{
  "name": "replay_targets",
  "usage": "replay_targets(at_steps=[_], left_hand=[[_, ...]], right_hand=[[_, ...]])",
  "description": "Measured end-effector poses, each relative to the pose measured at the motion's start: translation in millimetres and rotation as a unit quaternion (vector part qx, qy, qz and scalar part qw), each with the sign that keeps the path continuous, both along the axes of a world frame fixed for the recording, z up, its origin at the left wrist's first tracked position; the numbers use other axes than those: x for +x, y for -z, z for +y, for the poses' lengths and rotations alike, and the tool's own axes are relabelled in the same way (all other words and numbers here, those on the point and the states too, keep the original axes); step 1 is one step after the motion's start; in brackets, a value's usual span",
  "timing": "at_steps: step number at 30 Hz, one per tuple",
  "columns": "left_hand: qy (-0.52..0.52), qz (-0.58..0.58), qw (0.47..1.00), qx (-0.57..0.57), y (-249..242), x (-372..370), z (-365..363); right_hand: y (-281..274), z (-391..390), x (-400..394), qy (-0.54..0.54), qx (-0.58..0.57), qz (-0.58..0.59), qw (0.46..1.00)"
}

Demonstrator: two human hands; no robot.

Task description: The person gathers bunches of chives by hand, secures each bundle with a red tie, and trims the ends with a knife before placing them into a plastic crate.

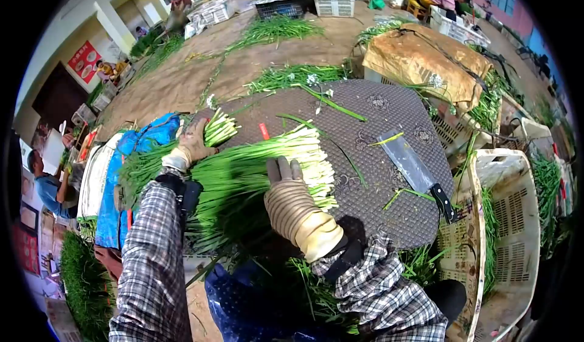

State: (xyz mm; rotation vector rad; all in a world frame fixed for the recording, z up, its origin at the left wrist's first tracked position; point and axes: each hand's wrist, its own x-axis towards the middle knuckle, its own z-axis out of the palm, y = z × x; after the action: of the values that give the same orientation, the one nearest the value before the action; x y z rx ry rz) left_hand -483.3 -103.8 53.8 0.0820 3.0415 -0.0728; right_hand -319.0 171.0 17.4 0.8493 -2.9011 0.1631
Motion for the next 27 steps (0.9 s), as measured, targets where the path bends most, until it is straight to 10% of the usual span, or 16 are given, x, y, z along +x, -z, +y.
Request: replay_targets(at_steps=[4,5,8,11,15,18,22,27], left_hand=[[0.154,0.121,0.981,-0.003,-60,34,51],[0.193,0.108,0.973,0.070,-75,54,75],[0.354,-0.016,0.923,0.150,-35,47,97],[0.437,-0.138,0.873,0.165,-35,65,111],[0.296,-0.203,0.929,0.087,-67,97,113],[0.275,-0.211,0.938,0.002,-66,96,122],[0.290,-0.229,0.928,-0.059,-71,115,133],[0.275,-0.011,0.961,0.037,3,131,120]], right_hand=[[1,5,3,-0.018,0.034,0.067,0.997],[-22,0,13,-0.026,0.222,0.080,0.971],[1,6,17,-0.010,0.191,0.239,0.952],[-5,20,11,-0.040,-0.191,0.098,0.976],[-11,15,29,0.032,-0.404,0.148,0.902],[-45,26,23,-0.011,-0.236,0.121,0.964],[-41,11,-1,-0.044,-0.323,0.179,0.928],[-49,8,-19,0.143,-0.290,-0.065,0.944]])
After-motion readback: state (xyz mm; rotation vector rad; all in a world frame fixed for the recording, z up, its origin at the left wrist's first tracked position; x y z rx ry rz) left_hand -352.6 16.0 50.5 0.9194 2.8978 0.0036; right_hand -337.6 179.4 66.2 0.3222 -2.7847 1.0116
